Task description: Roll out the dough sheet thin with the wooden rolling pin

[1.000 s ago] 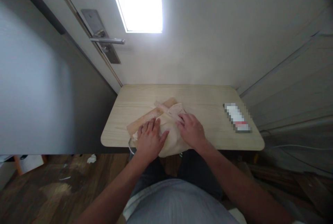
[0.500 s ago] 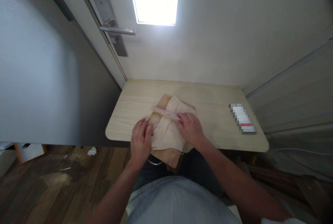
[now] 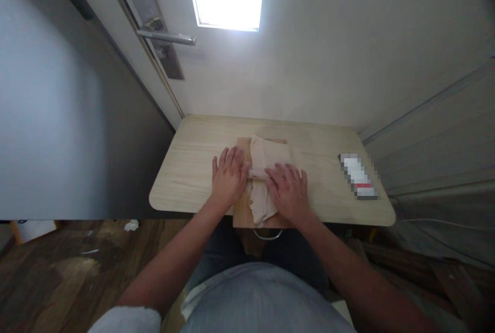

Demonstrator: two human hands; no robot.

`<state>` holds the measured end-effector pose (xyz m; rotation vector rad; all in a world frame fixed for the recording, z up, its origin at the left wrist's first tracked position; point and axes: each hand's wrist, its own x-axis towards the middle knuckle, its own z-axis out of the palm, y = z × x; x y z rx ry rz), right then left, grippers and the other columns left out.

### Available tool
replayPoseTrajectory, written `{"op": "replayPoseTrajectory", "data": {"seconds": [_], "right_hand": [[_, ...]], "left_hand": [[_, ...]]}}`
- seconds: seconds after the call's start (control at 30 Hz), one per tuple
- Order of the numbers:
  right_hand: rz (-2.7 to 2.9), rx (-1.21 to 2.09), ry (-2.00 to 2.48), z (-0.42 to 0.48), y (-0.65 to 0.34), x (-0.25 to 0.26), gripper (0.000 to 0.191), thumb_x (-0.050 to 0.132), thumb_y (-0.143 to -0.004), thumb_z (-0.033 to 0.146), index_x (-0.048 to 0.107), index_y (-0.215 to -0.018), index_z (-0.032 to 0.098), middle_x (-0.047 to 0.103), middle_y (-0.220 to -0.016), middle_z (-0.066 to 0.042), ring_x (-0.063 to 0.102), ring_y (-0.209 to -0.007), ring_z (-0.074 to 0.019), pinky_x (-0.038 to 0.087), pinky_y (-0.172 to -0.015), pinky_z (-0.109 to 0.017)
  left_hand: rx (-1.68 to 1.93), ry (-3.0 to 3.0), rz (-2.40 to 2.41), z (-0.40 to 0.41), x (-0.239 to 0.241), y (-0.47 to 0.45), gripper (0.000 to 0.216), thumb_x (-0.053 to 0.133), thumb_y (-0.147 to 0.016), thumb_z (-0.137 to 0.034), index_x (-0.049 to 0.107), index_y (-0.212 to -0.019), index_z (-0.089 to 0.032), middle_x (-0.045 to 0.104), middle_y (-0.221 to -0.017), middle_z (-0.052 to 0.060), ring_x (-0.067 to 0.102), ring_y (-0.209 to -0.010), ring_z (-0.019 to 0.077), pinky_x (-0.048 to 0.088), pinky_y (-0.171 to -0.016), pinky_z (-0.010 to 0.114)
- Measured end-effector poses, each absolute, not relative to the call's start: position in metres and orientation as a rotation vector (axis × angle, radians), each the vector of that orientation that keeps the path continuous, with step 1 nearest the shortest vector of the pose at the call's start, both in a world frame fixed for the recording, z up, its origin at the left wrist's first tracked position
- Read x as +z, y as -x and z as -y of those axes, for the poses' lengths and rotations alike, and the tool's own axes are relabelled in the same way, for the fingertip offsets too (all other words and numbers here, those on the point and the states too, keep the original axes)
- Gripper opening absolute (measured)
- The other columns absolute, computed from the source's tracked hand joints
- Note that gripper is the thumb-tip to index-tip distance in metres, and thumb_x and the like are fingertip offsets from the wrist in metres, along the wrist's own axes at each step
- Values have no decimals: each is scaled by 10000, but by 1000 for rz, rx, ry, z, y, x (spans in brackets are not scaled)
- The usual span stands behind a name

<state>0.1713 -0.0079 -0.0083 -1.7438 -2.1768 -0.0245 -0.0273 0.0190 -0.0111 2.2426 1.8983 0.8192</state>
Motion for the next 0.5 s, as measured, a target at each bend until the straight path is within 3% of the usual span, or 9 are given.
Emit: {"op": "replayPoseTrajectory", "data": {"seconds": [0.17,0.37,0.5], "right_hand": [[2160,-119,1841,-32,-163,-12,458,349,-1068,426,547,-1463,303,473,-1572,-73,291,-1486,-332,110,-1179,-658],[2142,-14,1967,-115,-162,-10,544,352,-1048,468,464,-1530,244,406,-1609,-125,297,-1484,-367,158,-1163,-690],[2133,-6,1971,-94,-161,-10,574,338,-1047,446,433,-1542,172,419,-1594,-160,311,-1477,-366,152,-1168,-684]], "left_hand": [[569,-2286,-1987,-54,-17,21,520,311,-1052,-461,462,-1513,-274,415,-1622,81,289,-1520,342,162,-1221,646],[434,-2219,-2004,-120,-7,19,561,318,-1035,-457,419,-1552,-263,363,-1646,115,275,-1523,363,171,-1199,681],[430,-2256,-1981,-103,-4,19,563,320,-1039,-442,403,-1561,-248,340,-1659,105,258,-1534,351,144,-1219,657]]}}
